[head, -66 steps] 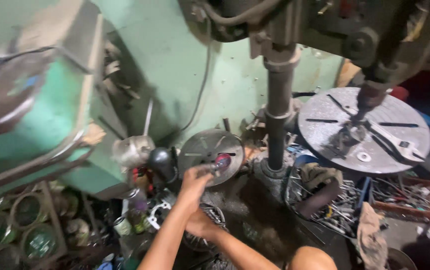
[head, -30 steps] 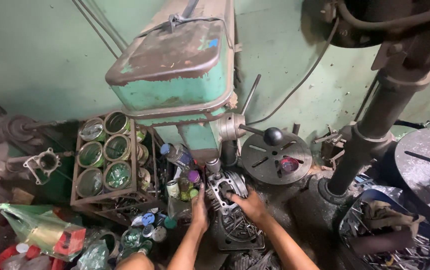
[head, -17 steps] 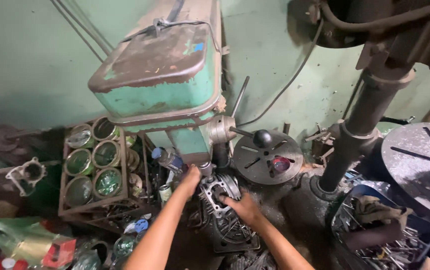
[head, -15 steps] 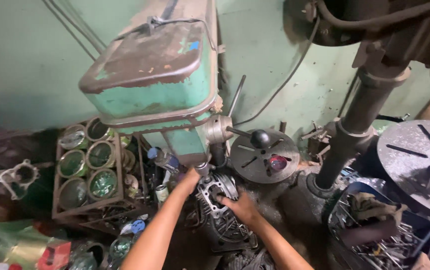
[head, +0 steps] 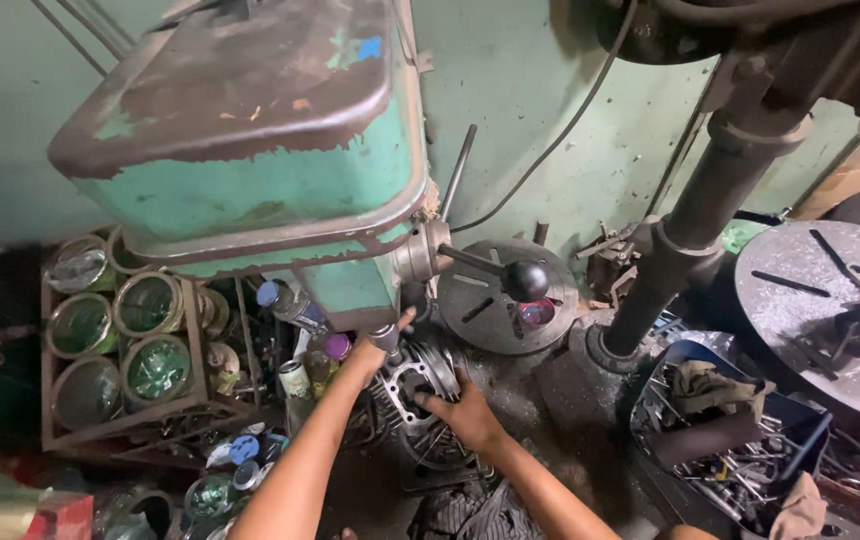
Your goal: Use a drill press to machine or clean a motorcycle engine cylinder component.
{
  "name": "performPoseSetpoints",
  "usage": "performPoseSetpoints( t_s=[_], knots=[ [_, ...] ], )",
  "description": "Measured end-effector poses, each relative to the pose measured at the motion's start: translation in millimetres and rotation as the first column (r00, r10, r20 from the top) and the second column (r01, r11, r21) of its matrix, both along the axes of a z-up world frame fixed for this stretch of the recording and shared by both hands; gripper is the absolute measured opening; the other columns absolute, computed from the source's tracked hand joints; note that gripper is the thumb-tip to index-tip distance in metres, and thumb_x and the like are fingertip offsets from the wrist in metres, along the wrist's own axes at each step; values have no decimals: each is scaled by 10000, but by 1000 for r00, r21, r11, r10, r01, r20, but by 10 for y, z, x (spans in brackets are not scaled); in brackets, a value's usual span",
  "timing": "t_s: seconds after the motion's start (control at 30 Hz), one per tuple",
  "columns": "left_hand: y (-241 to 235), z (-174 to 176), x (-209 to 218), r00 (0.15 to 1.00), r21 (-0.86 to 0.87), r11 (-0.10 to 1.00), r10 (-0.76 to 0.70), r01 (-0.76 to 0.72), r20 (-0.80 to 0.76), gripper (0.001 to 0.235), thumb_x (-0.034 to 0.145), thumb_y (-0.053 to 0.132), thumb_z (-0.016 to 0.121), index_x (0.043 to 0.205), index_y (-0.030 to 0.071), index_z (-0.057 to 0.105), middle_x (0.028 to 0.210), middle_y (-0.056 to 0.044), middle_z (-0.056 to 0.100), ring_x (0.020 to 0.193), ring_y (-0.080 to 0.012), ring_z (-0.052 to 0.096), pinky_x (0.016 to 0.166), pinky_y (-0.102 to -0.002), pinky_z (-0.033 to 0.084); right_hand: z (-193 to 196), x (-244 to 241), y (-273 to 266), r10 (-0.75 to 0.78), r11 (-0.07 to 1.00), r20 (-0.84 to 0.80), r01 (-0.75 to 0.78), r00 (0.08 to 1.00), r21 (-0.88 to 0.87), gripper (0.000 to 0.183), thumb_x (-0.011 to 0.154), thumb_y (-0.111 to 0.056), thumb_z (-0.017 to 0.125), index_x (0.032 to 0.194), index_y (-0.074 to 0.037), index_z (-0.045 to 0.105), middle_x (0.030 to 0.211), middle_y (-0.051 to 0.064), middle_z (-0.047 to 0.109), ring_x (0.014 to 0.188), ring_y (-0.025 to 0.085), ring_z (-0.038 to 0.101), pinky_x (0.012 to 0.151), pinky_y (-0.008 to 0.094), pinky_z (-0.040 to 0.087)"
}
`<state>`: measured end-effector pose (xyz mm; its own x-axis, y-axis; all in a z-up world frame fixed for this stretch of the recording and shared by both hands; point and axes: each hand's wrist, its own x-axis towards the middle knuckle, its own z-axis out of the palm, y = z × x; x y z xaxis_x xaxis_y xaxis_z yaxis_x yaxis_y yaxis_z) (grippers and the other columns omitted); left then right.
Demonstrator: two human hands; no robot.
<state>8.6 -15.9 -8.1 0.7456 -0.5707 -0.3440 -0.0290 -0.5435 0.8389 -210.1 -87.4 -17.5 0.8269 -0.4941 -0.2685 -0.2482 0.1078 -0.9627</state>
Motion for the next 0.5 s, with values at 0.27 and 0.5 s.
performPoseSetpoints(
  t_s=[0.27,0.5],
  knots=[
    [36,333,-147,998,-5,1000,-15,15,-57,1127,751,702,700,1591,63,304,1608,-108,354,1383,-219,401,1139,-442,359,209,-33,-90,52,997,-50,-55,997,-58,936,739,-410,869,1445,41,452,1322,136,655,1204,197,626,1053,336,475],
    [11,240,-115,999,-47,999,-4,3,-38,1077,748,716,683,1540,38,411,1565,-92,468,1360,-236,472,1128,-431,379,121,-40,-6,5,999,193,2,981,-33,881,706,-412,836,1394,50,537,1297,174,705,1174,246,641,1029,368,498]
  ],
)
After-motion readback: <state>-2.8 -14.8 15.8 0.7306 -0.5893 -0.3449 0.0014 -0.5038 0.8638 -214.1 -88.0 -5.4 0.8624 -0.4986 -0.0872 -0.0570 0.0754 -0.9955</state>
